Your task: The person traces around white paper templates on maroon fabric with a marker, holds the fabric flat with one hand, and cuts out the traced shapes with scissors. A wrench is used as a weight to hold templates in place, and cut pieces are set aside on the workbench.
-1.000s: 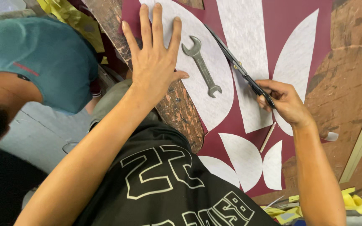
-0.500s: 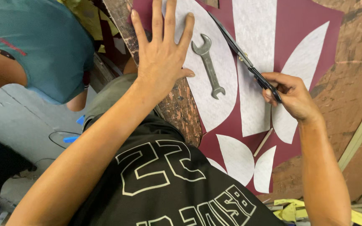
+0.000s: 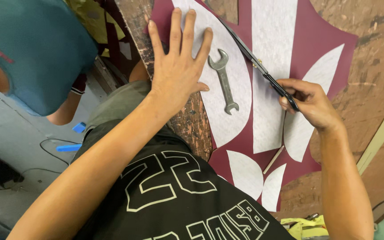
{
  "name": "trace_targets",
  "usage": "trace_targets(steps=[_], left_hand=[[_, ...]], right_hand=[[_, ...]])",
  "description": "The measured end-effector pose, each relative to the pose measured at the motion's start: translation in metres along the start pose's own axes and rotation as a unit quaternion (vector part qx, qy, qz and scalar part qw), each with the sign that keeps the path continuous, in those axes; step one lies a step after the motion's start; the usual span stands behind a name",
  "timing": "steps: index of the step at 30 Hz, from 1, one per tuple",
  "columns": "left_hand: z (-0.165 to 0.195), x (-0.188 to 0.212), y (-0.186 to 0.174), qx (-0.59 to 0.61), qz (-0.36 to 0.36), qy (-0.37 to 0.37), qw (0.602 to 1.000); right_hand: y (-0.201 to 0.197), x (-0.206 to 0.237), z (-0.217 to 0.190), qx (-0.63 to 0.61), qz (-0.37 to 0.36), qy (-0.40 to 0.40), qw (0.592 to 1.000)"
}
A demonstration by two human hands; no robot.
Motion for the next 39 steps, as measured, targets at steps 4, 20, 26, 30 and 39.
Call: trace_targets(steps=[4,20,26,30,39], left_hand=[[-0.004,0.001,-0.001,0.001,-0.002,0.0,1.0],[-0.024,0.007,-0.001,0.033,0.044,0.009,0.998],[-0.029,0.003,-0.003,0.033,0.026,-0.008,0.999],[-0.035,0.008,-0.005,0.058,0.072,-0.01,0.996],[-0.044,0.01,-0.002,0.08,0.088,-0.007,0.993]], right_hand=[[-0.003,-0.01,-0.017,0.02,-0.012,-0.017,1.0],[-0.003,-0.027,-0.053,0.085,-0.01,-0.003,0.996],[-0.009,-0.035,-0.061,0.083,-0.023,-0.019,0.996],[-0.012,-0.035,-0.064,0.063,-0.033,-0.015,0.997],[-0.007,-0.047,-0.076,0.068,-0.047,-0.029,0.996]])
Point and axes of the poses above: each hand's wrist, its own x-axis away from the middle knuckle, its own y-axis out of the palm, z = x × y, the point moved 2 cm from there along -x, towards the middle knuckle, and after that the axes turned 14 degrees about -z, right-handed, at the moved point
